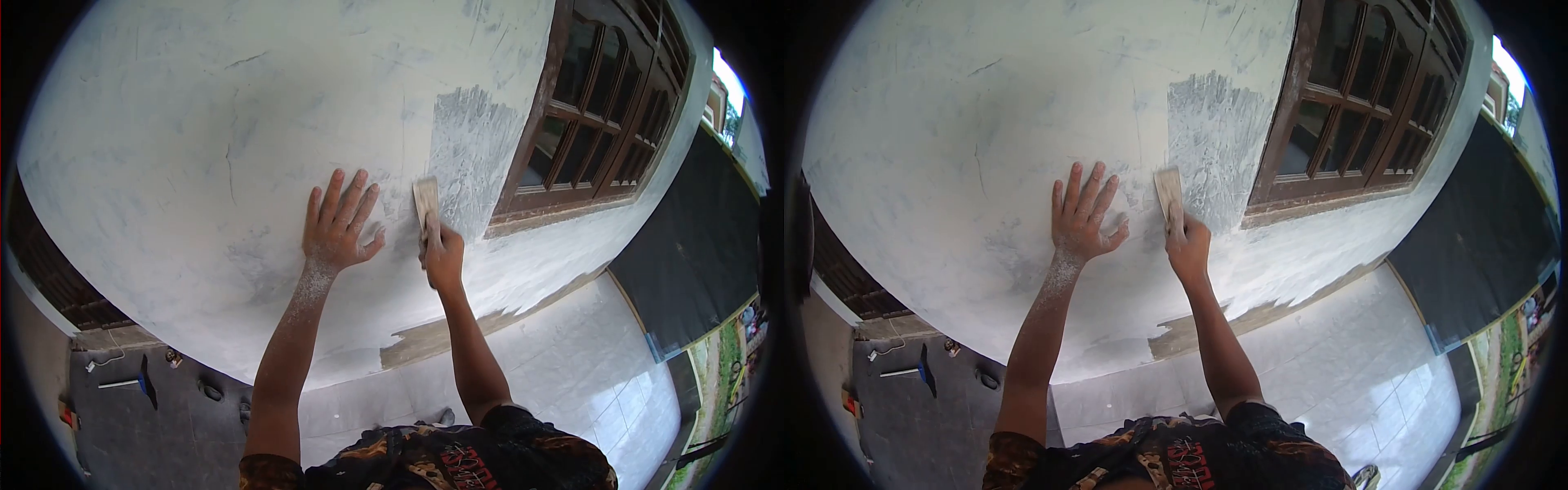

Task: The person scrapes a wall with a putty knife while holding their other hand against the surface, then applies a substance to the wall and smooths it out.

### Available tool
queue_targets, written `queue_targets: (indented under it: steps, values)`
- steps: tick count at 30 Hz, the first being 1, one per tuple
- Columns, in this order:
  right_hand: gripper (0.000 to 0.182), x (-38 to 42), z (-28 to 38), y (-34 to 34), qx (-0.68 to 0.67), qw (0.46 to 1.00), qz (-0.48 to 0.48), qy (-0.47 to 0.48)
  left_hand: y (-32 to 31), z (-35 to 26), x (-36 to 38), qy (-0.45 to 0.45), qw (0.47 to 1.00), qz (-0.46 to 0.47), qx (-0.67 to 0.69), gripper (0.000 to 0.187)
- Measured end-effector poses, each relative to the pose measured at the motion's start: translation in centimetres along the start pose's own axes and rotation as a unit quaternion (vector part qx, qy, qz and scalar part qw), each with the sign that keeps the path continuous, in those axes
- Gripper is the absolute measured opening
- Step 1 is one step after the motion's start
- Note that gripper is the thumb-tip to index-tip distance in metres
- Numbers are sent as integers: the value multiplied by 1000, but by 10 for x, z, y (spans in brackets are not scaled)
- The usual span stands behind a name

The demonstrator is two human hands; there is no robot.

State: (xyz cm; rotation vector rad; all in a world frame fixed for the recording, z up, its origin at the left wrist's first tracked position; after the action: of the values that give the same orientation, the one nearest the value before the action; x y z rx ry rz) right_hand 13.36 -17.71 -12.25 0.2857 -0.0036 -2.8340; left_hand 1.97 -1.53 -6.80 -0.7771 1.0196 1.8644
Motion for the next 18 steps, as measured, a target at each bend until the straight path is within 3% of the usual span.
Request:
queue_targets:
  steps: [4, 6, 11, 13, 18]
  values:
    - [53, 10, 8, -2, -13, 1000, 18, 3, 0, -1, 1, 0, 1000, 10, -5, 66]
    - [53, 22, -12, -5, -14, 996, 22, -80, -1, -1, 2, -1, 1000, 3, -4, 66]
    - [52, 1, 1, -5, -1, 1000, 29, 6, -1, -3, 2, 4, 1000, -1, -2, 67]
    - [57, 6, 13, -9, -78, 991, 85, -64, -1, -2, 1, 6, 1000, 2, -5, 67]
    - [54, 13, 9, -14, -111, 978, 148, -96, 6, -6, -5, 28, 999, 0, 24, 70]
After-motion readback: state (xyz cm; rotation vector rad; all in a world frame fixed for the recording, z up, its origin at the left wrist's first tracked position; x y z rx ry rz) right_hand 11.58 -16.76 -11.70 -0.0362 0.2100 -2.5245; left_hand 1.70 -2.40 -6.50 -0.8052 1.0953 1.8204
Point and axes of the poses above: each hand's wrist, its own x-axis away from the middle knuckle, its own y-axis out of the back of the hand, z = x × y, the point moved 4 cm from there along -x, towards the middle knuckle, and after that the axes turned 12 degrees about -y, right-handed, at the moved point
